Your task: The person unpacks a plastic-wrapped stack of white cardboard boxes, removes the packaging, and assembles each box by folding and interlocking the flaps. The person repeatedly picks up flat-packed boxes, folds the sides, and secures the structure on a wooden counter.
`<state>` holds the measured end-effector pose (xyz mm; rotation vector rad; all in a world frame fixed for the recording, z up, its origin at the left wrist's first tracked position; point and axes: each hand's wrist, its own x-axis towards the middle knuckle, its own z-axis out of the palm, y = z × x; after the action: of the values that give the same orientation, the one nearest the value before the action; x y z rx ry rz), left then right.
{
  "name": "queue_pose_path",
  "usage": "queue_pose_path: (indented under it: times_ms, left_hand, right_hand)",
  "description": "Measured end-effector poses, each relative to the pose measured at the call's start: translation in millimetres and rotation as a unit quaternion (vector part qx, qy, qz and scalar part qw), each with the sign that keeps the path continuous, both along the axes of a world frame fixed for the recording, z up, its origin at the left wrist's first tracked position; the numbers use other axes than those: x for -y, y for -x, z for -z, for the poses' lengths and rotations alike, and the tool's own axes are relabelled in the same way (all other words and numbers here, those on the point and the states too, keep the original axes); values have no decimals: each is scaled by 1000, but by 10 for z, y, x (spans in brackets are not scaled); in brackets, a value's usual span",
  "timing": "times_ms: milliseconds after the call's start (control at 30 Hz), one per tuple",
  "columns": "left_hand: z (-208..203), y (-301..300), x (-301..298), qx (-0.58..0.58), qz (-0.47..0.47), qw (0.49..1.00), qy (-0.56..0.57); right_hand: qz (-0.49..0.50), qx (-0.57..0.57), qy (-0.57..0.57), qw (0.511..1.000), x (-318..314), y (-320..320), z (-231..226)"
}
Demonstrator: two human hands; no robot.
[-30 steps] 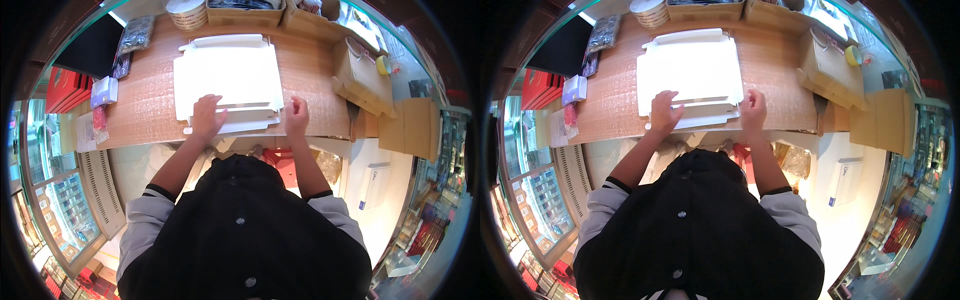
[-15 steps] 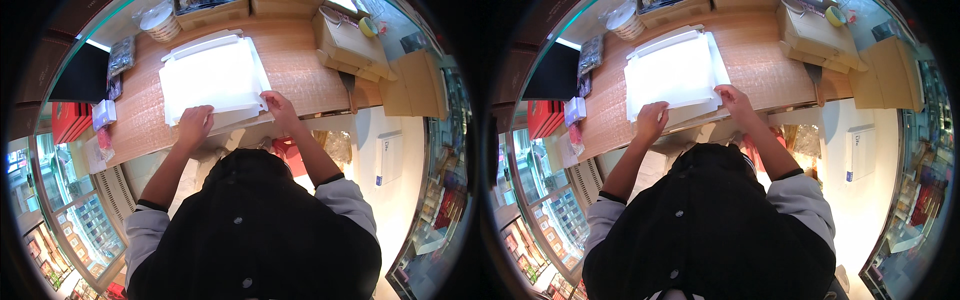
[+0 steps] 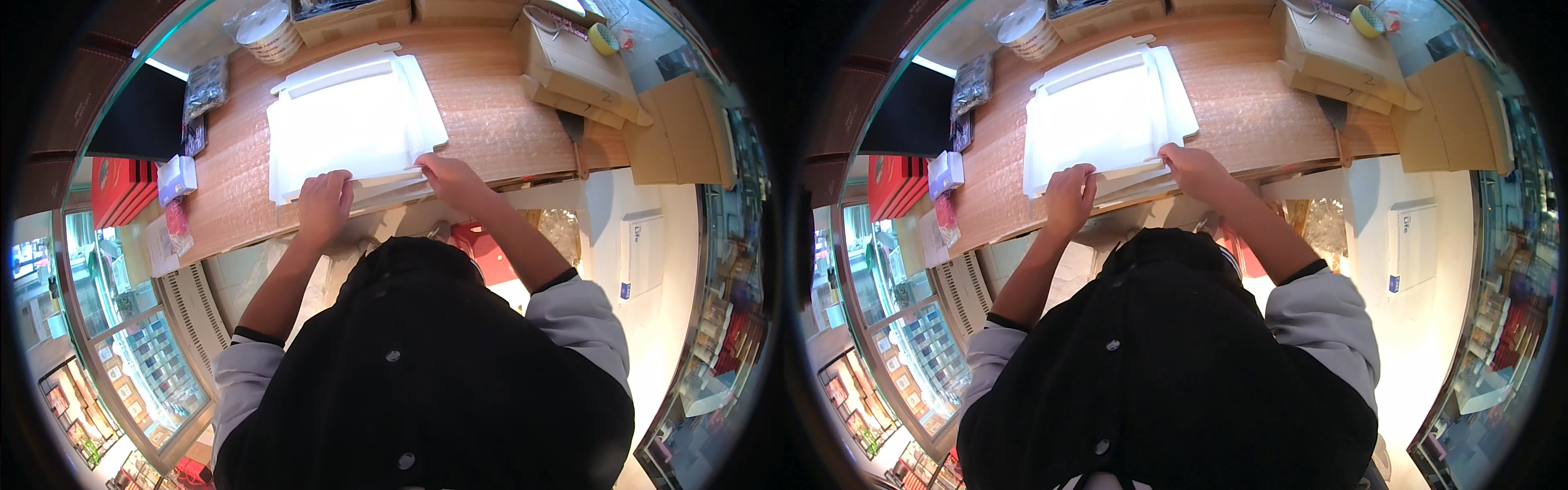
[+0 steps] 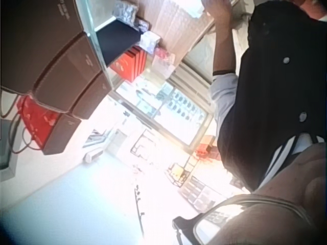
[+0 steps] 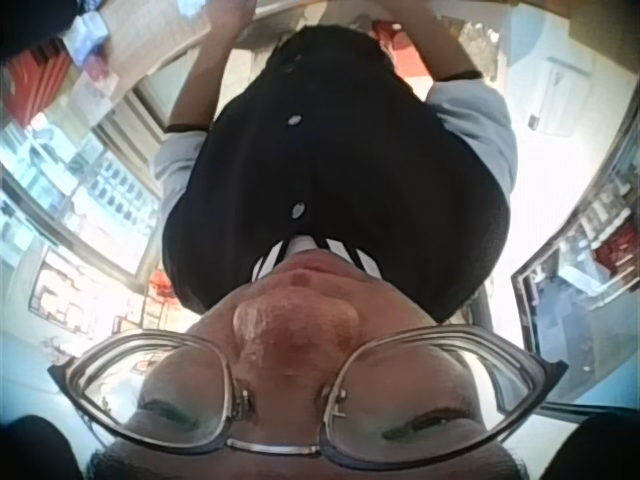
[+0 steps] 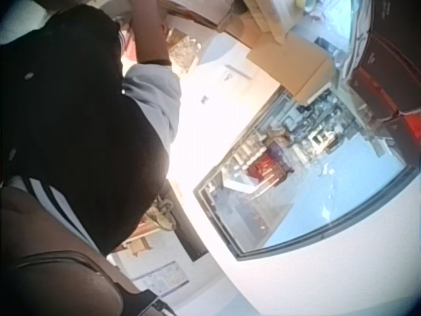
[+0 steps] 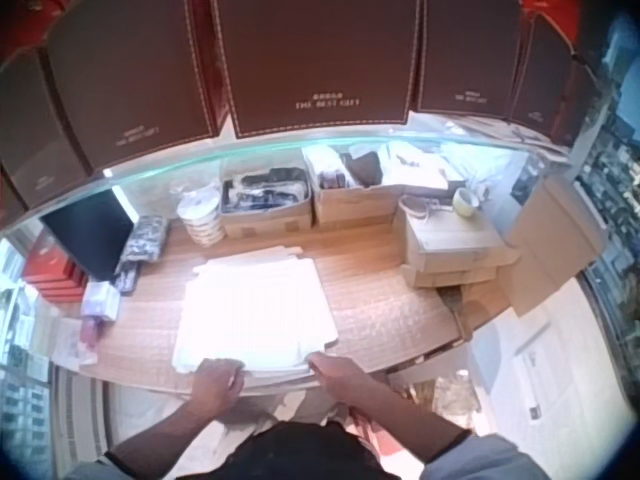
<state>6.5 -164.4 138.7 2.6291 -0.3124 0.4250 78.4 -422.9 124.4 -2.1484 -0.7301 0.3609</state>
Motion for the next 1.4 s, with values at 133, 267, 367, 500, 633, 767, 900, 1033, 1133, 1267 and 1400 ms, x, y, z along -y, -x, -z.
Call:
queue_pose_path:
  times_ms: [133,267,367,500,633,767,900,1033,1133,1267,1400]
  left_hand:
    - [7,-7,110,-23,31,999,-22]
    - [-146,98,238,158,79,984,-26]
    - [77,596,2,-64,147,986,49]
    - [481,910,-383,-182,-154,839,489]
    - [64,677,-501,-28,-87,910,405]
    - [-187,552,-608,-57,-37,929,364]
    - [-162,502,-766,-160,-1,891,424]
    - [-65,480,-776,-220,-71,936,265]
    - [3,441,-669,-192,-92,975,69]
    - [141,449,-641,-166,-57,980,90]
    - [423,409,-631,-208,-41,975,-68]
  right_hand:
    - [-43,101,146,983,-27,7,159]
    - [-48,100,142,984,-11,-75,209]
    - [-38,83,102,991,125,-214,145]
    - [-41,37,90,994,299,-235,41]
    - [-32,-24,95,995,304,-149,-75]
    - [-20,15,66,998,322,-110,-71]
    - [-21,54,73,996,275,-73,-126]
    - [-21,77,89,993,245,-29,-114]
    - [-25,111,67,991,161,7,-59]
    - [-24,133,83,987,164,-34,85]
    - [-43,145,127,980,60,-55,110]
